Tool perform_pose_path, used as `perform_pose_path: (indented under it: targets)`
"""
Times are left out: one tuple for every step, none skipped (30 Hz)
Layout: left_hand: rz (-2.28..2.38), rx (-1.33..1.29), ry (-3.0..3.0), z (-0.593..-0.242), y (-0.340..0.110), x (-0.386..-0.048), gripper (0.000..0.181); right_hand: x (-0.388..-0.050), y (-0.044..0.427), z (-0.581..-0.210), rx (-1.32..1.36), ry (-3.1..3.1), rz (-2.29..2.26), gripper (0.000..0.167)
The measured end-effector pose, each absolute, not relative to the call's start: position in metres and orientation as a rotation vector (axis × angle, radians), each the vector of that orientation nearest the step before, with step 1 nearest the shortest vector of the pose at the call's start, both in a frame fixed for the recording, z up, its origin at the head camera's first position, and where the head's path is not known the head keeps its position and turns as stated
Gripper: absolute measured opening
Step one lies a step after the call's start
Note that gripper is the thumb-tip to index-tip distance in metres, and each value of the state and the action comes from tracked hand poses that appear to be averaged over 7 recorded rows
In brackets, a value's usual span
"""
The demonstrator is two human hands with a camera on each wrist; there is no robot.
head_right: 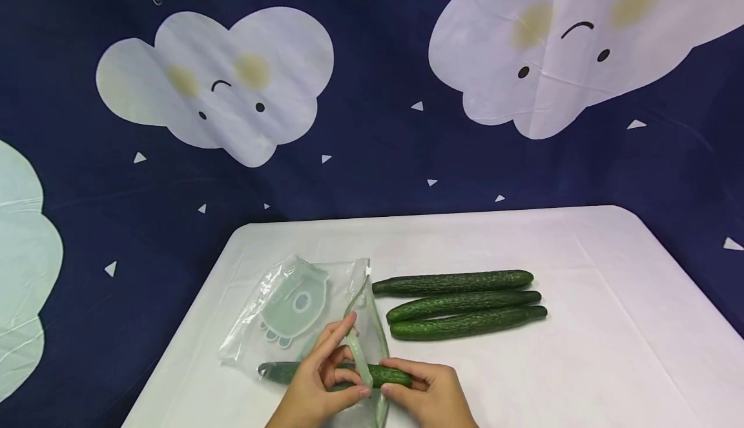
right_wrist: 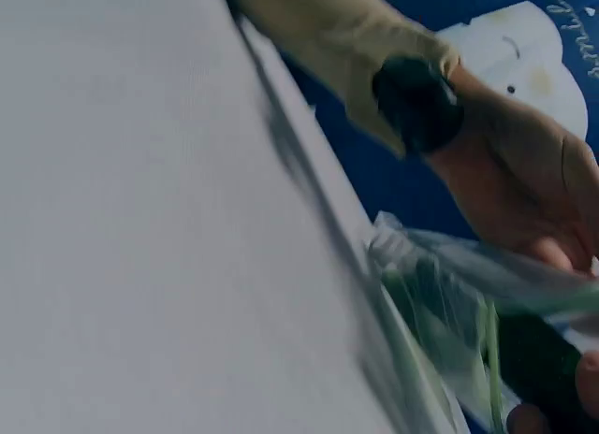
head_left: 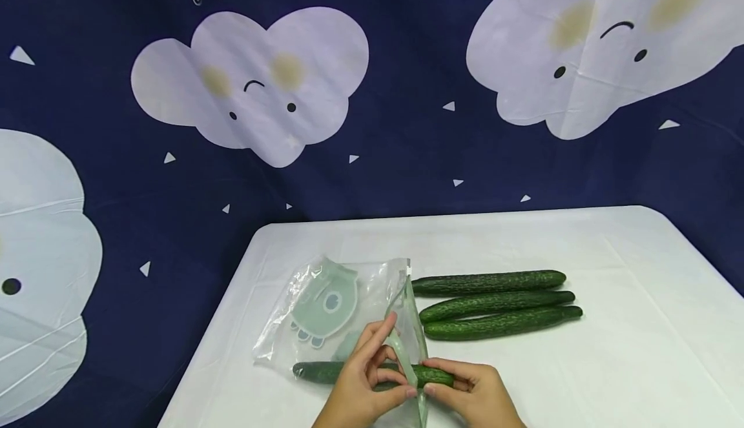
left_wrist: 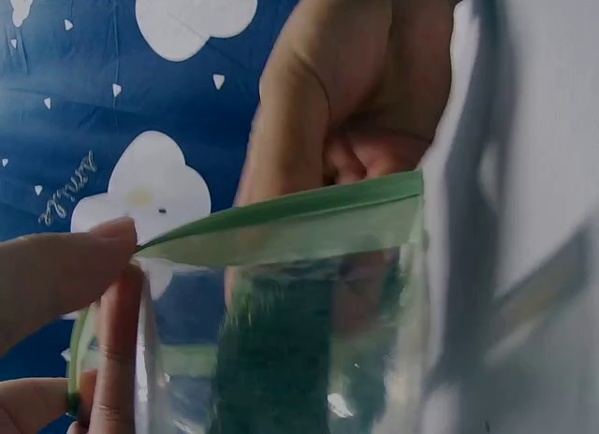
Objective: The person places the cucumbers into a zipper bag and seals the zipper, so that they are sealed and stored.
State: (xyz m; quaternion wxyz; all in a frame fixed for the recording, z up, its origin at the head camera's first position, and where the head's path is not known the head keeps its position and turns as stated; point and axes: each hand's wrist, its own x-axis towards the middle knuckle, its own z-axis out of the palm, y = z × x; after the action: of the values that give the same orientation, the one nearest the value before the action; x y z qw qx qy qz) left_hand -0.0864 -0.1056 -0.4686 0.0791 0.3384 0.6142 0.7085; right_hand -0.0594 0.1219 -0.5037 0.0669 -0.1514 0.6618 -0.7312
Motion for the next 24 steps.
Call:
perform_pose_path:
  targets:
    - [2.122, 1.017, 1.827, -0.468, -0.103, -0.085, 0.096, -0.059, 0.122, -0.504, -0.403, 1.897, -2.204, 0.044]
    - [2.119, 1.012, 1.82, -0.467, -0.101, -0.083, 0.096, -0.059, 0.122, -0.505, -0.389, 1.807, -2.21, 0.047]
    - [2.114, 1.003, 1.812, -0.467, -0.099, -0.082, 0.095, -0.059, 0.122, -0.506, -0.377, 1.741, -2.207, 0.049]
    - [2.111, 1.003, 1.805, -0.466, -0.097, -0.081, 0.095, -0.059, 0.122, -0.508, -0.372, 1.694, -2.203, 0.051]
    - [2.108, 0.983, 1.798, -0.466, -0.095, -0.08, 0.095, -0.059, 0.122, -0.509, -0.358, 1.664, -2.196, 0.053]
    - [2.102, 0.959, 1.797, -0.465, -0.093, -0.08, 0.096, -0.059, 0.123, -0.511, -0.35, 1.649, -2.187, 0.054]
    - [2.1, 0.937, 1.8, -0.465, -0.092, -0.079, 0.096, -0.059, 0.123, -0.512, -0.347, 1.634, -2.18, 0.055]
    - [2.102, 0.932, 1.8, -0.466, -0.091, -0.079, 0.096, -0.059, 0.123, -0.513, -0.338, 1.634, -2.17, 0.055]
    - [2.105, 0.921, 1.802, -0.466, -0.091, -0.079, 0.096, -0.059, 0.123, -0.514, -0.333, 1.643, -2.155, 0.055]
    - [2.107, 0.918, 1.804, -0.466, -0.091, -0.079, 0.096, -0.059, 0.123, -0.515, -0.332, 1.65, -2.144, 0.055]
    - [2.103, 0.888, 1.812, -0.466, -0.092, -0.079, 0.096, -0.059, 0.123, -0.515, -0.331, 1.648, -2.139, 0.054]
    - [2.1, 0.872, 1.821, -0.466, -0.092, -0.079, 0.096, -0.06, 0.122, -0.516, -0.345, 1.638, -2.138, 0.053]
    - [2.097, 0.86, 1.829, -0.465, -0.093, -0.079, 0.096, -0.06, 0.121, -0.517, -0.362, 1.623, -2.137, 0.051]
    - [2.092, 0.849, 1.838, -0.465, -0.094, -0.079, 0.097, -0.06, 0.12, -0.517, -0.383, 1.612, -2.136, 0.05]
    - [2.084, 0.838, 1.847, -0.465, -0.096, -0.079, 0.097, -0.06, 0.119, -0.517, -0.408, 1.597, -2.136, 0.048]
    - [2.081, 0.842, 1.854, -0.465, -0.097, -0.079, 0.096, -0.06, 0.118, -0.518, -0.423, 1.582, -2.136, 0.047]
    - [2.074, 0.828, 1.864, -0.465, -0.098, -0.079, 0.096, -0.06, 0.117, -0.518, -0.43, 1.569, -2.132, 0.045]
    - [2.069, 0.826, 1.874, -0.465, -0.1, -0.079, 0.096, -0.059, 0.116, -0.518, -0.434, 1.572, -2.125, 0.044]
    - [2.066, 0.827, 1.883, -0.466, -0.101, -0.079, 0.095, -0.058, 0.116, -0.518, -0.435, 1.598, -2.11, 0.042]
    - [2.069, 0.813, 1.891, -0.466, -0.102, -0.079, 0.095, -0.057, 0.115, -0.518, -0.445, 1.645, -2.085, 0.041]
    - [2.073, 0.797, 1.899, -0.466, -0.103, -0.079, 0.094, -0.056, 0.114, -0.519, -0.461, 1.688, -2.068, 0.041]
    - [2.078, 0.775, 1.909, -0.466, -0.104, -0.079, 0.093, -0.055, 0.113, -0.519, -0.478, 1.737, -2.049, 0.04]
    - [2.084, 0.749, 1.917, -0.466, -0.105, -0.079, 0.092, -0.053, 0.112, -0.519, -0.496, 1.787, -2.029, 0.039]
    - [2.092, 0.724, 1.925, -0.466, -0.106, -0.078, 0.091, -0.052, 0.112, -0.52, -0.514, 1.845, -2.009, 0.038]
